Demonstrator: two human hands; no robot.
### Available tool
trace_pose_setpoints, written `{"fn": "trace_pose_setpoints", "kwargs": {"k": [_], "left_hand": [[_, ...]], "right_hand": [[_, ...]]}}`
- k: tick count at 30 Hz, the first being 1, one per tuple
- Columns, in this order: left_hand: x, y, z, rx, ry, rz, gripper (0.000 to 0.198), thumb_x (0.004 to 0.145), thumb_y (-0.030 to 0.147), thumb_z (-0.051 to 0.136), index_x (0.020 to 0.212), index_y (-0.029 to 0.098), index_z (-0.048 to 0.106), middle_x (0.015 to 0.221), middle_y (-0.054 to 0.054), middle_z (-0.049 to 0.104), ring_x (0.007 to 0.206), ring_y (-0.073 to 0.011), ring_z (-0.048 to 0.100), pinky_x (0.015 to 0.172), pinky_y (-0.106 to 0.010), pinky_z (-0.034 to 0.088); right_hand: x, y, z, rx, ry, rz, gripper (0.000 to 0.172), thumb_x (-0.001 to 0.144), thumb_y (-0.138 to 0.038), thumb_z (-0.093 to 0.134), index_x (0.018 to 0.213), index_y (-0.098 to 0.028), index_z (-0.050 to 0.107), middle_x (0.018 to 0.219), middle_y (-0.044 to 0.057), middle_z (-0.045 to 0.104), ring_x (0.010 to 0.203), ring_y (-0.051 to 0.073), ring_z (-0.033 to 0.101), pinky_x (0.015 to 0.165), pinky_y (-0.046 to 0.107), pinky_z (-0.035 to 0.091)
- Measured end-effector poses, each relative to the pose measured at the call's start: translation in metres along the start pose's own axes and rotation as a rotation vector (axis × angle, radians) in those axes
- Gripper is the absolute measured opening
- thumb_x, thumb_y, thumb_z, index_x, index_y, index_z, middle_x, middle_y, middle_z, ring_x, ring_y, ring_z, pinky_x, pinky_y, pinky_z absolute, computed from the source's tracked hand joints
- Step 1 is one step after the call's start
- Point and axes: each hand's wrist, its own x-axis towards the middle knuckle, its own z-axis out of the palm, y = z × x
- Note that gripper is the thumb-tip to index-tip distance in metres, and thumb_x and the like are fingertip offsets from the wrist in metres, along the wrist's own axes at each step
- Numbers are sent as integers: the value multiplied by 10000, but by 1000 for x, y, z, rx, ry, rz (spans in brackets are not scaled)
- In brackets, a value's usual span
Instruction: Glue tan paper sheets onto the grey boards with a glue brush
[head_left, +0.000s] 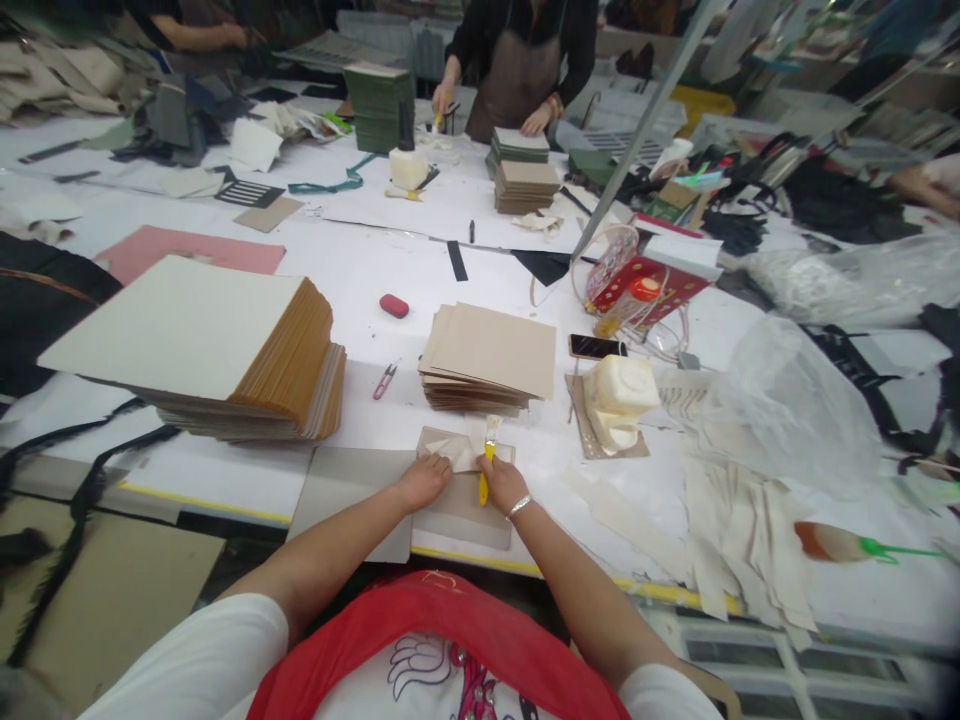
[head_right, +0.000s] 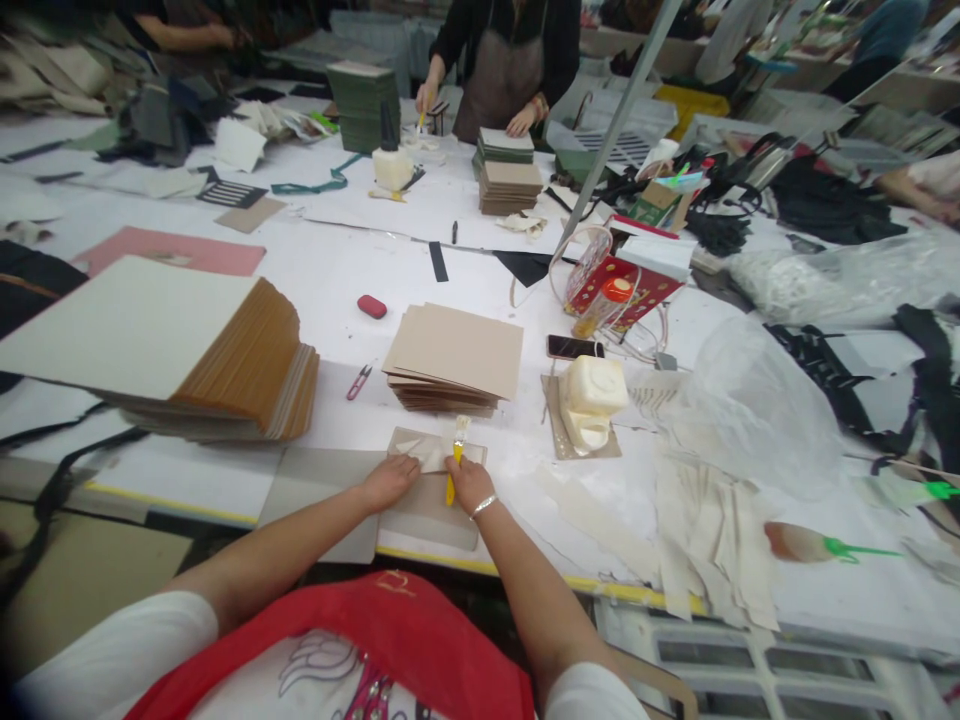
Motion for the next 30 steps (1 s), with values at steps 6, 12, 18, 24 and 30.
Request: {"fn": "trace_pose_setpoints", "kwargs": {"k": [6, 12, 18, 24, 30], "left_hand": [[-8, 21, 10, -45, 6, 87, 212, 845, 134, 359, 922, 146, 557, 987, -103, 557, 958, -198, 481, 802, -335, 391], [-10, 14, 8, -60, 76, -122, 430, 761, 368, 542, 1133, 161, 479, 1254, -114, 446, 1152, -244, 378, 955, -396, 292], [-15, 6, -2, -12, 96, -250, 624, 695, 545, 545, 1195, 183, 452, 1359, -133, 334, 1229, -294, 284, 1000, -468, 200], [0, 20, -8, 32, 159, -188, 578, 759, 508, 482, 1241, 195, 424, 1378, -106, 320, 1253, -281, 260, 1033, -480, 108], [21, 24, -11, 65, 12, 2, 674, 704, 516, 545, 1257, 158, 401, 1297, -140, 421, 1185, -281, 358, 1036, -504, 29]], "right_hand": [[-20, 0, 8, -41, 49, 8, 234, 844, -147, 384, 1054, -156, 487, 843, 97, 562, 761, 174, 525, 685, 283, 372], [-81, 43, 15, -146, 86, 161, 249, 827, -125, 401, 1045, -171, 513, 790, 73, 553, 716, 166, 508, 646, 278, 339], [-162, 100, -5, -238, 19, 513, 230, 805, -124, 395, 977, -175, 539, 769, 91, 557, 749, 205, 523, 633, 306, 339], [-118, 46, -25, -128, 237, 253, 305, 746, -79, 441, 1022, -178, 526, 1113, 119, 534, 1021, 223, 445, 899, 374, 277], [-39, 9, 1, -62, 302, 57, 219, 799, -113, 425, 949, -185, 566, 822, 70, 597, 929, 190, 468, 985, 412, 174]]}}
